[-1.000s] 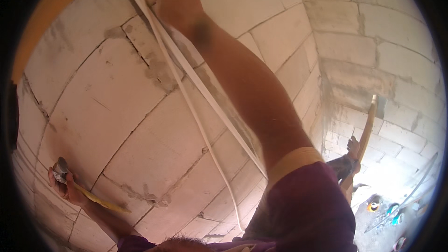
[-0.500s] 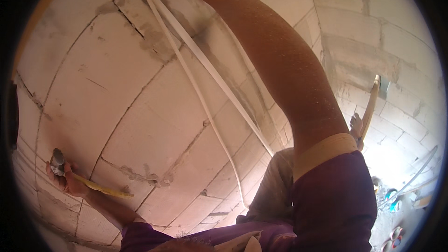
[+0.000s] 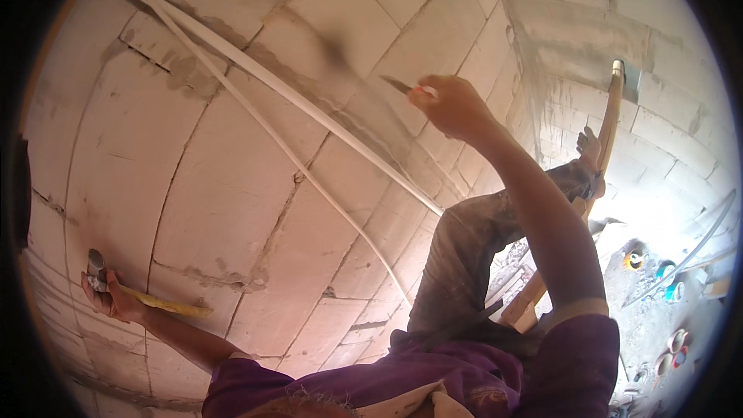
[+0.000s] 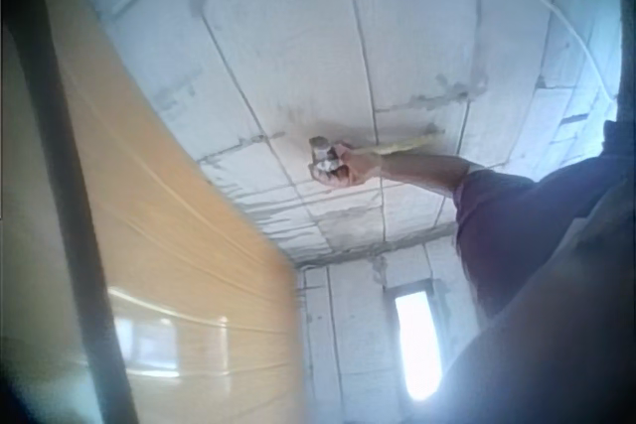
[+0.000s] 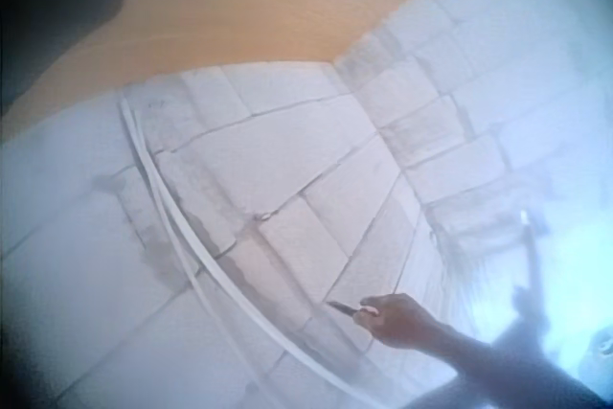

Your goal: The person stands on a wooden ladder and uses a hammer to drive nails into a white plastic conduit attached to a white brick wall. They hold the conduit in place with one hand while hammering with the other, securing the conduit to the wall surface.

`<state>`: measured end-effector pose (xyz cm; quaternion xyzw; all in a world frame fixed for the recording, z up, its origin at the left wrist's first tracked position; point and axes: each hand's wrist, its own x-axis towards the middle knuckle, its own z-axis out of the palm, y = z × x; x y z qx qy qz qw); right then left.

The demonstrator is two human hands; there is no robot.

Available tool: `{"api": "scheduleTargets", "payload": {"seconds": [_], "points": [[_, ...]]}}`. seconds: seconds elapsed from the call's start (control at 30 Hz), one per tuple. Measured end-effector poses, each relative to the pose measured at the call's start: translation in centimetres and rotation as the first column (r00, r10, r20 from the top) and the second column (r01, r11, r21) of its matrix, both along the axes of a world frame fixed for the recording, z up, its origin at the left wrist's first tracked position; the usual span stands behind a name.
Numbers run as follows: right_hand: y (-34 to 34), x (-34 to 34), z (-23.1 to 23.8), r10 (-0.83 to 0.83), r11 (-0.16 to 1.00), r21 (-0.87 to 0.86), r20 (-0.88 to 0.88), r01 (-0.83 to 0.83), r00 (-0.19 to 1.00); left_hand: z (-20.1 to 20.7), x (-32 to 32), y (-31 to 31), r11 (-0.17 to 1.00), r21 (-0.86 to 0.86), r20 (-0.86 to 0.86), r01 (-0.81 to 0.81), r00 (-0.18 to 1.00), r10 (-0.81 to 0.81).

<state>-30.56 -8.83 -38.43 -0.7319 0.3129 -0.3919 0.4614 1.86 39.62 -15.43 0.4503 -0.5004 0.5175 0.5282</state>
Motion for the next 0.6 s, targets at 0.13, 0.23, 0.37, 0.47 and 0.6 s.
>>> {"api": "scheduleTargets", "payload": {"seconds": [0.13, 0.23, 0.37, 0.47, 0.6], "points": [[2.5, -5.4, -6.0, 0.037, 0.898, 0.430, 0.130, -0.089, 0.991, 0.8, 0.1, 0.3, 0.996, 0.068, -0.021, -0.062, 0.998, 0.063], [4.5, -7.7, -9.4, -0.011, 0.906, 0.423, 0.081, -0.025, 0.997, 0.9, 0.0, 0.3, 0.994, 0.080, -0.039, -0.074, 0.996, 0.077], [6.8, -10.2, -13.6, -0.091, 0.773, 0.635, 0.124, -0.009, 0.988, 1.1, 0.2, 0.4, 0.989, 0.079, -0.082, -0.122, 0.988, 0.128], [8.5, -11.1, -16.4, -0.186, 0.683, 0.730, 0.209, -0.027, 0.960, 0.8, -1.3, -1.3, 0.984, 0.071, -0.059, -0.165, 0.984, 0.169], [9.7, -12.6, -19.8, -0.325, 0.631, 0.773, 0.337, -0.063, 0.884, 0.8, -2.2, -2.6, 0.970, 0.074, 0.006, -0.230, 0.973, 0.230]]}}
